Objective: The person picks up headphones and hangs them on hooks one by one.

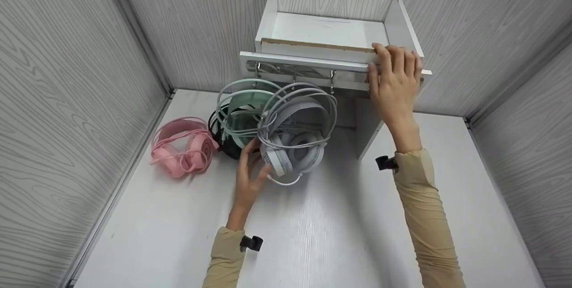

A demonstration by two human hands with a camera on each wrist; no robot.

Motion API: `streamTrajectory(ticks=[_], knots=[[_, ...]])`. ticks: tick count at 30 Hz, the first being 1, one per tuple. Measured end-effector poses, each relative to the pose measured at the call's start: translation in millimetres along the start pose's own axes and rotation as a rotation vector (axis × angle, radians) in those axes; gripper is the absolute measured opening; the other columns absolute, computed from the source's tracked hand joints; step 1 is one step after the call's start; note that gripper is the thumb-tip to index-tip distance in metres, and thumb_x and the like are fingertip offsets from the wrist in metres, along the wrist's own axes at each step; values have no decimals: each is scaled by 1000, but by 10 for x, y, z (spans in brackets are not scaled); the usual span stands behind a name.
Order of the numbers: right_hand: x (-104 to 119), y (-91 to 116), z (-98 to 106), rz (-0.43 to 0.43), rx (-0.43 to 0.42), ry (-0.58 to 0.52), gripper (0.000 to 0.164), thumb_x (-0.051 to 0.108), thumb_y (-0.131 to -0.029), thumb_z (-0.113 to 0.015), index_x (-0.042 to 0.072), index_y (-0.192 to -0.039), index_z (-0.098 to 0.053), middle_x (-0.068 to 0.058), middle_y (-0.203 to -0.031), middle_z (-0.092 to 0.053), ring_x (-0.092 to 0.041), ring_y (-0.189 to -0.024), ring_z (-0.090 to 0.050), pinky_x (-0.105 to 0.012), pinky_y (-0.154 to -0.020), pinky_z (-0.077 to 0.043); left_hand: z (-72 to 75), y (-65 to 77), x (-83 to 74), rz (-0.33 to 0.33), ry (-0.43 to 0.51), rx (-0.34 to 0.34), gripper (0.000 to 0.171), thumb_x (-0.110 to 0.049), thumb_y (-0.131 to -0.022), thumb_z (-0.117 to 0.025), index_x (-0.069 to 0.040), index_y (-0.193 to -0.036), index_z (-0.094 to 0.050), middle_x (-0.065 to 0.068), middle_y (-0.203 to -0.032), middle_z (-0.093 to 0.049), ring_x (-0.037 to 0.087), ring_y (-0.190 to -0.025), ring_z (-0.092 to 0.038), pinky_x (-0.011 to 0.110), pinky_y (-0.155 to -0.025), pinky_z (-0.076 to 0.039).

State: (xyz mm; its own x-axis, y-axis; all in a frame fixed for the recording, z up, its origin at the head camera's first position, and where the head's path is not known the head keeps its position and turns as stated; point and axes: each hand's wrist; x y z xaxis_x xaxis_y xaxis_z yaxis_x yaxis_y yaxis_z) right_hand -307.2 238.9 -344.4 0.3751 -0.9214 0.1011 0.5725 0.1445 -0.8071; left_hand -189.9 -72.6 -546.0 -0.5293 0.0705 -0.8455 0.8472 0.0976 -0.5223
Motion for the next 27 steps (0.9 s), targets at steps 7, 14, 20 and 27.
streamTrajectory(ticks=[7,14,20,27], knots=[[3,-15,2,-5,8,1,41,39,-110,-38,18,-143,-52,-13,-129,-54,-33,-124,-43,-48,-118,-19,34,-3,-35,-3,8,-211,26,-2,-103,-49,11,-124,-58,22,-120,-62,22,-115,-59,30,-99,-48],[5,-14,-3,-4,6,0,41,39,-110,-38,18,-143,-52,-13,-130,-54,-33,-125,-43,-48,-119,-19,125,4,-70,38,-42,-231,20,5,-104,-46,15,-108,-62,32,-100,-64,26,-88,-67,29,-80,-55],[-9,2,-3,-7,3,-2,41,38,-110,-38,18,-142,-52,-13,-129,-54,-34,-124,-43,-48,-118,-19,246,36,-293,40,-137,-219,23,5,-104,-46,16,-97,-65,28,-82,-66,19,-74,-66,23,-70,-55],[-2,5,-9,-4,1,-6,40,38,-110,-39,19,-143,-52,-13,-129,-54,-33,-124,-43,-48,-118,-19,589,37,-416,34,-179,-329,23,2,-104,-47,17,-98,-65,25,-82,-66,18,-73,-65,22,-68,-55]])
Point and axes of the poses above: each hand's wrist, its own y-axis away from the middle knuckle, its own z-axis out of the back of the hand, x = y × z
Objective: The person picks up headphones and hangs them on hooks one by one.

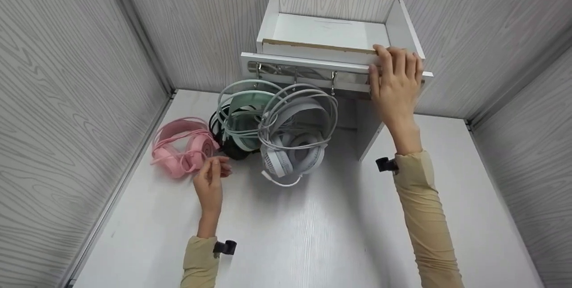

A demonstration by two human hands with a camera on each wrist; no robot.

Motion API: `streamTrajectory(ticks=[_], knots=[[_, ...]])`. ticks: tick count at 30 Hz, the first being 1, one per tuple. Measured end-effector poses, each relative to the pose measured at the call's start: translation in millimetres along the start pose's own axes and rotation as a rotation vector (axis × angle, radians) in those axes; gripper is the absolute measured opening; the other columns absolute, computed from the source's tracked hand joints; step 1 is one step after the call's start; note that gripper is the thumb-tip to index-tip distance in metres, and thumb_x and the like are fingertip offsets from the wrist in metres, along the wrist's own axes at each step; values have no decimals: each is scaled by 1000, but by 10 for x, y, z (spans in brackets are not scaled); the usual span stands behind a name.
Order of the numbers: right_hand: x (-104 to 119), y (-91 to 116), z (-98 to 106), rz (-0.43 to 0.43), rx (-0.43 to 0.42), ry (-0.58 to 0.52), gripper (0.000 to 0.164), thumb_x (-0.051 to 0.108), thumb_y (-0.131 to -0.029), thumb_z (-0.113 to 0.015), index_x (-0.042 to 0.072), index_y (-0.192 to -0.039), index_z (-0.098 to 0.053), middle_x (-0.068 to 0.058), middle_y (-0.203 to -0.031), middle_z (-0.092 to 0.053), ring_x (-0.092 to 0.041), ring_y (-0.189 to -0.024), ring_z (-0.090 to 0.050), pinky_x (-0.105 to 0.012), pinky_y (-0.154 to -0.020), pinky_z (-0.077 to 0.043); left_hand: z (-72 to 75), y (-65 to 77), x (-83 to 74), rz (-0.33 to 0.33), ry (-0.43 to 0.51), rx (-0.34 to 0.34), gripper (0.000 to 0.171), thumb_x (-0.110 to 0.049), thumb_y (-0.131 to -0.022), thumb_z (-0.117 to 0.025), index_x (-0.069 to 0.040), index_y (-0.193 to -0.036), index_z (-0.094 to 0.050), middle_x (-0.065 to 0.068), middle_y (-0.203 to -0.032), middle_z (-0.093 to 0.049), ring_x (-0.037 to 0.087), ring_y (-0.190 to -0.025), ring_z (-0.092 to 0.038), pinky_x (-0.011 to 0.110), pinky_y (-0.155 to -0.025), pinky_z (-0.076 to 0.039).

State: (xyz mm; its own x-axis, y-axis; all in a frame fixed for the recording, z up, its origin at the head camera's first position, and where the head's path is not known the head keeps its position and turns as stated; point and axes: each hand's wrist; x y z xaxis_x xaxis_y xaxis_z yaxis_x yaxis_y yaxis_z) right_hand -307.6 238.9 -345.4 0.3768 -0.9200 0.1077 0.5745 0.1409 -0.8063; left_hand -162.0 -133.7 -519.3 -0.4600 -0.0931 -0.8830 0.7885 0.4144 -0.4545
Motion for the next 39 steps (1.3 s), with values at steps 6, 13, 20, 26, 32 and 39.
streamTrajectory(ticks=[6,13,20,26,32,39], knots=[[3,3,-11,9,-8,-2,40,37,-109,-39,18,-142,-52,-13,-129,-54,-34,-124,-43,-49,-118,-19,354,-137,-59,23,-108,-171,20,1,-102,-54,18,-104,-63,8,-91,-68,14,-83,-65,17,-75,-54],[-10,2,-2,10,-14,-2,40,37,-109,-40,18,-142,-52,-13,-128,-54,-34,-123,-43,-49,-118,-19,714,-407,-75,-24,-201,-311,20,3,-99,-57,19,-110,-61,30,-106,-63,12,-100,-60,22,-91,-50],[-12,7,0,4,-13,2,39,37,-109,-40,18,-142,-52,-13,-129,-54,-34,-123,-43,-48,-118,-20,1047,-692,320,133,-341,-380,31,-9,-98,-63,6,-125,-62,3,-123,-63,11,-125,-47,34,-105,-34],[-16,-6,-3,6,-22,4,39,37,-109,-40,19,-142,-53,-13,-129,-55,-34,-123,-44,-48,-118,-20,1122,-773,506,388,-300,-270,61,-29,-99,-62,-3,-149,-40,16,-152,-38,30,-142,-32,41,-115,-31],[-15,-3,-1,4,-19,1,39,37,-109,-41,19,-141,-53,-12,-129,-55,-33,-123,-44,-48,-118,-20,1114,-745,609,602,-171,-199,77,-37,-97,-63,-9,-158,-25,12,-154,-28,29,-138,-36,29,-92,-48],[-19,2,-14,7,-22,0,39,37,-109,-41,19,-141,-53,-12,-129,-55,-33,-124,-44,-48,-118,-20,1166,-792,642,748,-148,-184,87,-51,-97,-57,-12,-161,-15,8,-146,-33,18,-118,-46,43,-97,-48]])
Point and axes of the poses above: each hand's wrist, its own y-axis away from the middle knuckle, its own z-axis out of the back of the hand, x = y × z
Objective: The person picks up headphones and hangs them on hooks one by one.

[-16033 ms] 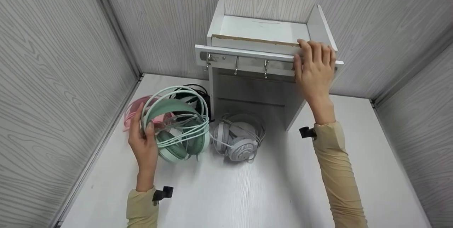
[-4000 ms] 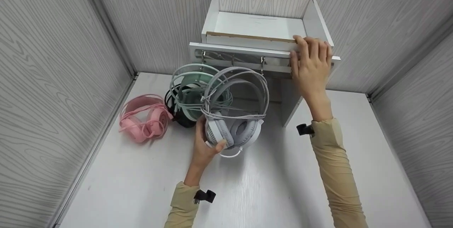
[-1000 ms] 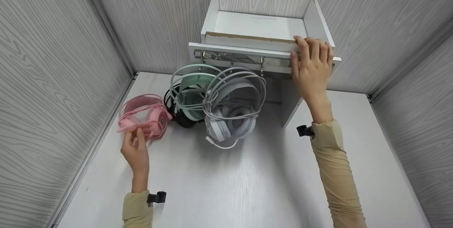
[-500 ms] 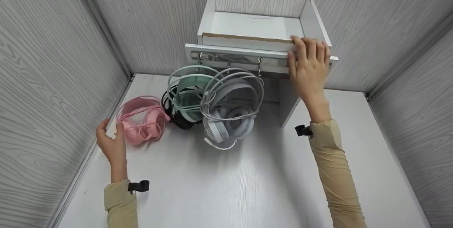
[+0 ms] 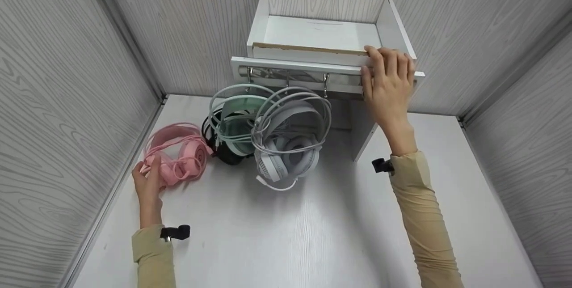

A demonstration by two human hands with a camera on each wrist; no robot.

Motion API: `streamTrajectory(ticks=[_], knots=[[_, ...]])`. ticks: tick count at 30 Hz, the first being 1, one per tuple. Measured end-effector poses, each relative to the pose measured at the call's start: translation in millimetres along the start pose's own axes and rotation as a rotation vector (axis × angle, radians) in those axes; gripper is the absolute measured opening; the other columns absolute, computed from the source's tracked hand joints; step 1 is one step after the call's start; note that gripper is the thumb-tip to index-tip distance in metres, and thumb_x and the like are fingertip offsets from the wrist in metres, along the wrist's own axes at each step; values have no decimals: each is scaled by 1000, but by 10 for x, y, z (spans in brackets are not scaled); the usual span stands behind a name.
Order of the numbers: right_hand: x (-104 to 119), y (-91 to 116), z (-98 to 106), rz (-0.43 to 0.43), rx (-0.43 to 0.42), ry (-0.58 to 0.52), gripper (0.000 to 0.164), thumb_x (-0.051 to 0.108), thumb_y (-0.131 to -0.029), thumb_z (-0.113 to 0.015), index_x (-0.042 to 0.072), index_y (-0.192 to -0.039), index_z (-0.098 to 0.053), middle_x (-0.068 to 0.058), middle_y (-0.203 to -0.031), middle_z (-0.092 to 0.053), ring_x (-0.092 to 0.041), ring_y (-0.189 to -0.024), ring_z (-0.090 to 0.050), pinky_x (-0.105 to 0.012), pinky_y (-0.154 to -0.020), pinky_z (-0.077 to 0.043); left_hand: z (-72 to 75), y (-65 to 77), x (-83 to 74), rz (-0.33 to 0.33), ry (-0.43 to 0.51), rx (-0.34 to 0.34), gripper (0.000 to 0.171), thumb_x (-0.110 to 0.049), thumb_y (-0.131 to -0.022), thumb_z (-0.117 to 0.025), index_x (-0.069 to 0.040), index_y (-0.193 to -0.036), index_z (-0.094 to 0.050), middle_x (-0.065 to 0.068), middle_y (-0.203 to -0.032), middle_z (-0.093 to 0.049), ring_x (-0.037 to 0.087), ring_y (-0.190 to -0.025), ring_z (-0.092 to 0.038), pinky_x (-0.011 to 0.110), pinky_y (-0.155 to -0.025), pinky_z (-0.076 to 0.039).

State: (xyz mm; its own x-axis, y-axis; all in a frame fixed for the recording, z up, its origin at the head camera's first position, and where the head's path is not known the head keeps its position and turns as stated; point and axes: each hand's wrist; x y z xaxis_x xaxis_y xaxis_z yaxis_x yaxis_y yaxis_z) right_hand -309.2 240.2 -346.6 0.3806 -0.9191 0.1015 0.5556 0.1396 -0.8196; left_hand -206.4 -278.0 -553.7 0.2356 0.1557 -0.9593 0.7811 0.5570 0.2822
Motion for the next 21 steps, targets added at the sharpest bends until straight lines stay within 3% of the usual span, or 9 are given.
streamTrajectory(ticks=[4,6,9,14,18,21], knots=[[-6,2,-4,2,1,4,39,37,-109,-42,19,-141,-53,-12,-129,-55,-33,-124,-44,-49,-117,-21,25,-37,-23,101,42,104,90,-53,-97,-55,-16,-163,-5,13,-159,-21,29,-141,-36,55,-114,-34],[-9,1,-4,6,3,6,39,37,-109,-42,19,-142,-53,-12,-129,-55,-34,-124,-44,-49,-116,-22,36,-66,-26,133,109,166,90,-53,-98,-55,-18,-162,-4,14,-163,-17,33,-147,-29,59,-114,-30],[-11,3,-3,11,4,7,39,37,-109,-41,19,-142,-52,-13,-129,-55,-34,-124,-44,-50,-116,-22,55,-136,2,166,192,238,83,-53,-97,-58,-18,-159,-15,14,-160,-22,35,-145,-31,64,-109,-31],[-17,4,3,12,7,6,39,37,-109,-41,19,-142,-52,-12,-129,-55,-34,-124,-44,-50,-117,-22,87,-286,65,237,262,269,79,-54,-91,-68,-19,-153,-36,7,-141,-46,27,-129,-50,61,-106,-37],[-18,4,8,14,14,10,39,37,-109,-41,20,-142,-52,-12,-129,-54,-33,-123,-44,-49,-116,-22,87,-269,38,295,330,262,89,-55,-90,-71,-21,-159,-27,1,-139,-45,23,-130,-48,59,-110,-35],[-16,7,4,15,8,8,39,37,-109,-42,19,-142,-52,-12,-129,-54,-34,-123,-44,-49,-116,-22,81,-203,-6,302,359,261,86,-52,-93,-68,-22,-161,-25,1,-140,-43,23,-135,-43,59,-112,-32]])
Point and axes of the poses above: each hand's wrist, its own y-axis away from the middle knuckle, its own z-axis out of the back of the hand, x = y × z
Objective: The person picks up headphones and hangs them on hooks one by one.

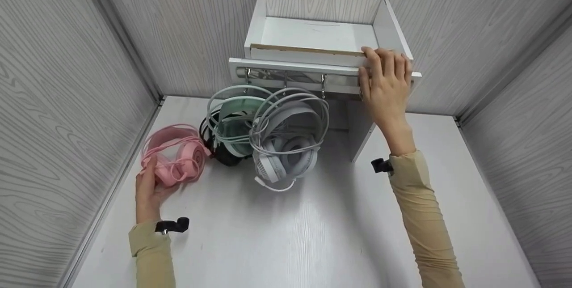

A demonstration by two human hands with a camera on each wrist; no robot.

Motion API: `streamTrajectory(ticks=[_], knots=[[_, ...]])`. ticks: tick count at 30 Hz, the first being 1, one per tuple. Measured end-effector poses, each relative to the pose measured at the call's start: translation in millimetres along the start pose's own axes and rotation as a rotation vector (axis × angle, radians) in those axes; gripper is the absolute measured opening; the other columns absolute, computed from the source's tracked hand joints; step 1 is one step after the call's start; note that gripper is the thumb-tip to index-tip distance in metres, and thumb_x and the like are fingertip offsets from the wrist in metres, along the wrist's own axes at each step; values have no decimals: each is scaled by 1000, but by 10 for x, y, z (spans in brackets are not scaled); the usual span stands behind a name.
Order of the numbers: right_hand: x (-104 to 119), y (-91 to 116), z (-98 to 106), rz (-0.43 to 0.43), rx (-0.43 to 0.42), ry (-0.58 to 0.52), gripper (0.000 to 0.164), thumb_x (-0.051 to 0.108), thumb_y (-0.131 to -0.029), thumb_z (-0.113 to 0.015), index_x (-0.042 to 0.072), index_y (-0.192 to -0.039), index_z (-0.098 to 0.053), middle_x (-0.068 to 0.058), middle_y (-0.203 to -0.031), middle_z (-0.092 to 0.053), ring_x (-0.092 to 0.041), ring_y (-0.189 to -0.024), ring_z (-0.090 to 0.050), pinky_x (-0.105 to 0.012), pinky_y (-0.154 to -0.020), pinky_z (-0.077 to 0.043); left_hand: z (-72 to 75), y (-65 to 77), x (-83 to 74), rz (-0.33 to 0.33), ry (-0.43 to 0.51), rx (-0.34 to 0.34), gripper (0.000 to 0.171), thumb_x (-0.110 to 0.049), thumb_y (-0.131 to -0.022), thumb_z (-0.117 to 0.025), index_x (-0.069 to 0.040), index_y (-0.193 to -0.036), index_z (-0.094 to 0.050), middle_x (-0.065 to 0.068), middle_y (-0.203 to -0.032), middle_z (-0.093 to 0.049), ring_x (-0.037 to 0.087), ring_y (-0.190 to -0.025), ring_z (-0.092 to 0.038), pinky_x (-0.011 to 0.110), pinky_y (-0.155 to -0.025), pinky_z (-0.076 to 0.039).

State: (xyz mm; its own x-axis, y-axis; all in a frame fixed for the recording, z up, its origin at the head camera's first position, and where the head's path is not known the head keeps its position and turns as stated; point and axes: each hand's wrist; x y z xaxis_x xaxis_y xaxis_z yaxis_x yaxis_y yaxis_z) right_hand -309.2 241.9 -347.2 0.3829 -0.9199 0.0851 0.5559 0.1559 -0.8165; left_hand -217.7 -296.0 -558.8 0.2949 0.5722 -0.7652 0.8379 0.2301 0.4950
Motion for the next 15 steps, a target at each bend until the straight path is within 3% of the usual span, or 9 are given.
streamTrajectory(ticks=[7,15], knots=[[5,-6,-12,7,-13,3,37,36,-109,-43,19,-141,-53,-13,-128,-55,-34,-121,-45,-49,-117,-23,-3,37,7,-2,-9,-75,83,-48,-90,-73,-17,-154,-31,0,-124,-51,17,-113,-57,57,-107,-41],[2,-10,-11,9,-25,10,37,36,-108,-44,19,-141,-53,-12,-128,-56,-34,-121,-46,-49,-116,-24,57,-3,53,34,38,-25,79,-45,-90,-74,-22,-154,-33,-1,-129,-51,15,-113,-58,50,-107,-44]])
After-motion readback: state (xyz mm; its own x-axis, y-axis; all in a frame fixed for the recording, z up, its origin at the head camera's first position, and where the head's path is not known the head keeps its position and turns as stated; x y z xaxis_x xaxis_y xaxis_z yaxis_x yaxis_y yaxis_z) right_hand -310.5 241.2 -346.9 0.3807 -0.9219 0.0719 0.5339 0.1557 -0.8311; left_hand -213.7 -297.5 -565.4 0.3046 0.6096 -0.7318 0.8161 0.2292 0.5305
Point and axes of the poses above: each hand's wrist, its own y-axis away from the middle knuckle, its own z-axis out of the back of the hand, x = y × z
